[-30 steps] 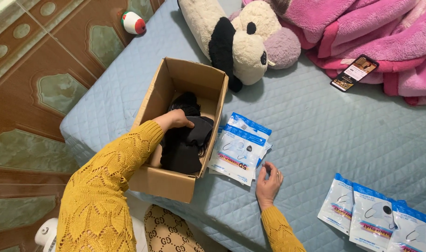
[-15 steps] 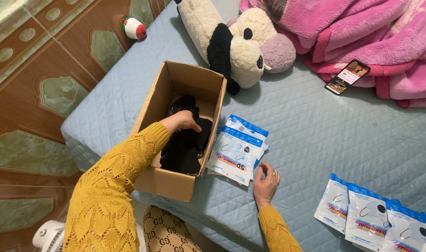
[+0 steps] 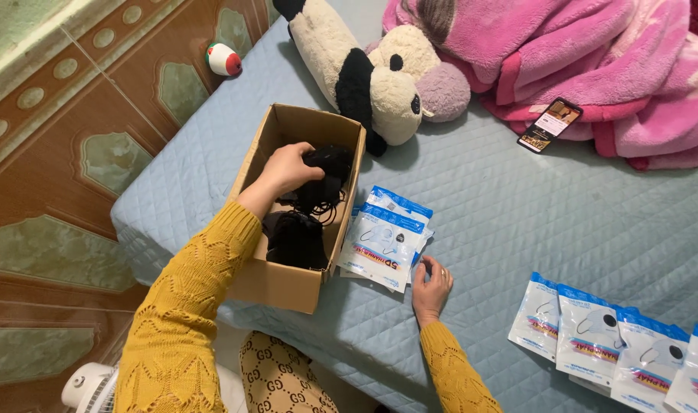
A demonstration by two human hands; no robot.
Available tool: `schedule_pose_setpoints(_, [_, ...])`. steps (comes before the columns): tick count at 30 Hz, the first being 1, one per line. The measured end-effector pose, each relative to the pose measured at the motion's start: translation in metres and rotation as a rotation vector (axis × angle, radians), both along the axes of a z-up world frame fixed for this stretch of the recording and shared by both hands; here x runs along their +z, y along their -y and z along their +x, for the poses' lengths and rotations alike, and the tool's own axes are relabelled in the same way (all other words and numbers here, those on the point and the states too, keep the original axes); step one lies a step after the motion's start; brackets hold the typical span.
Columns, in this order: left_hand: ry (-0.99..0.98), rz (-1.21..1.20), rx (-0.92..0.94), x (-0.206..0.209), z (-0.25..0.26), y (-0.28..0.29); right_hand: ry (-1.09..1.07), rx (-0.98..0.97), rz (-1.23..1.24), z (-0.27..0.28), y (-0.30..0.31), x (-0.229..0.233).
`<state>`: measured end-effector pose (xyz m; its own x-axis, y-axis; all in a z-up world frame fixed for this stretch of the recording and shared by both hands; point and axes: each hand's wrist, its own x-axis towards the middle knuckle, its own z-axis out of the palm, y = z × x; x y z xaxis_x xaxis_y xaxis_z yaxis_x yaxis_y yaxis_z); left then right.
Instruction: Packaging black face masks into individual plastic sleeves
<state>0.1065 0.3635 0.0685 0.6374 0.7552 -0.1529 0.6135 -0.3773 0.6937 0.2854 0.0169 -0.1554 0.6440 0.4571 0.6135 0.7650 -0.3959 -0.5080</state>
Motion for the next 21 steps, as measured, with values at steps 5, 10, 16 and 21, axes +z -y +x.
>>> schedule_pose_setpoints(5, [0.254, 0.086, 0.053, 0.057, -0.032, 0.052, -0.041, -0.013, 0.03, 0.003, -0.002, -0.005])
schedule_pose_setpoints(10, [0.497, -0.051, 0.024, 0.11, -0.071, 0.15, -0.152, 0.101, 0.094, 0.002, 0.01, 0.005])
schedule_pose_setpoints(16, [0.494, -0.124, -0.157, 0.059, -0.083, 0.243, -0.329, 0.462, 0.043, -0.035, 0.081, 0.023])
schedule_pose_setpoints(21, [0.581, -0.738, -0.073, 0.031, -0.068, 0.31, -0.602, 0.714, -0.001, -0.096, 0.166, 0.047])
